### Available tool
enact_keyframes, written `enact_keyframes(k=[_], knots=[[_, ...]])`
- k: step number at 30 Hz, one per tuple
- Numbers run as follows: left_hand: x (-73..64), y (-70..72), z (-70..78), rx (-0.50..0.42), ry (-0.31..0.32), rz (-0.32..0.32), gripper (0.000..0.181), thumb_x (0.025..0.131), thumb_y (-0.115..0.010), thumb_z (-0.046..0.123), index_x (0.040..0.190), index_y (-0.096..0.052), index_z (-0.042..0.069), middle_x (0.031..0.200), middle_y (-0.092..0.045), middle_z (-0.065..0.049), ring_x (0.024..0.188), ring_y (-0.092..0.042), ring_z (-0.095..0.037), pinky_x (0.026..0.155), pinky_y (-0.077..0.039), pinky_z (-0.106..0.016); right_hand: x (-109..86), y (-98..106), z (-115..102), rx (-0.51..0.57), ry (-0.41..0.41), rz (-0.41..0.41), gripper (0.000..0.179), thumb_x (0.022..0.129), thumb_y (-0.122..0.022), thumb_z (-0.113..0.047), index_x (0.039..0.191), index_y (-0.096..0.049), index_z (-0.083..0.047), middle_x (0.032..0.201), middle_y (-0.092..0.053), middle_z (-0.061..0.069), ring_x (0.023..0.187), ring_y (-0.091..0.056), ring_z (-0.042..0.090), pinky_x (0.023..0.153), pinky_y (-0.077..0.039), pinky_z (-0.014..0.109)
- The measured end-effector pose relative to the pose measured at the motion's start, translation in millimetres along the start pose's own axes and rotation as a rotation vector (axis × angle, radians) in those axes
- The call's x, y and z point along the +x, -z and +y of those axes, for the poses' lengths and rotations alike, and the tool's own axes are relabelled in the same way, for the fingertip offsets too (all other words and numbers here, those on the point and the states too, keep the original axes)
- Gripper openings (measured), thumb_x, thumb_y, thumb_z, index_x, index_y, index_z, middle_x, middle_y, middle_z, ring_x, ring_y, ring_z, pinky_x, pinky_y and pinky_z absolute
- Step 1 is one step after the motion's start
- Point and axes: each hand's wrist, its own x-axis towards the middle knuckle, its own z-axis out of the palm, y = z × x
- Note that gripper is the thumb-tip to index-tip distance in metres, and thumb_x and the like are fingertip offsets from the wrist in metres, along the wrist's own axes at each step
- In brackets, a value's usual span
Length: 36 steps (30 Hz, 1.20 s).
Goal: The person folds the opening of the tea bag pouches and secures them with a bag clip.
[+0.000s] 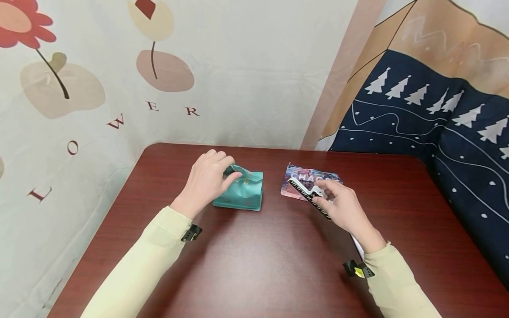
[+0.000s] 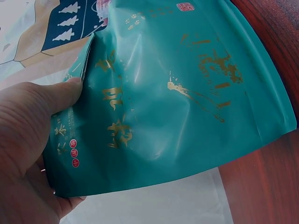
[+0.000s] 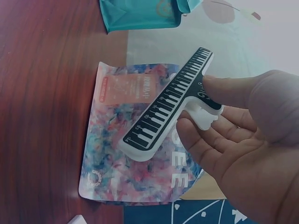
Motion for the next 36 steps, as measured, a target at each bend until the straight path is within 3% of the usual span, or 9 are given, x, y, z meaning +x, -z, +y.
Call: enact_keyframes(k=[8,24,36], knots=[[0.2,0.0,0.1,0.001,0.001,0.001,0.03,0.084,-0.087,0.026,0.088,-0.066,0.005,0.078,-0.059,-0.005,0.073,-0.049,-0.027,0.067,-0.043,-0.037,2.3,-3.3,-2.4,0.01,0.011,0.019,0.038,0.086,-0.081,-0.001,0.122,-0.069,0.0,0.103,-0.074,0.017,0.083,-0.067,0.029,0.077,-0.057,0.049],[0.5,-0.1,0.5,0.013,0.003,-0.008,0.03,0.085,-0.086,0.027,0.088,-0.067,0.005,0.078,-0.06,-0.005,0.074,-0.05,-0.027,0.068,-0.044,-0.037,8.1,-9.5,-6.7,0.062,-0.002,0.049,0.038,0.082,-0.084,0.001,0.118,-0.072,-0.003,0.107,-0.075,0.016,0.079,-0.068,0.025,0.071,-0.056,0.036],[0.2,-1.1,0.4,0.014,0.0,0.002,0.03,0.085,-0.086,0.027,0.087,-0.066,0.005,0.076,-0.058,-0.005,0.072,-0.049,-0.027,0.067,-0.043,-0.037,11.8,-16.3,-12.1,0.123,-0.032,0.055,0.036,0.079,-0.087,0.0,0.113,-0.074,-0.006,0.105,-0.077,0.013,0.082,-0.065,0.026,0.072,-0.054,0.038]])
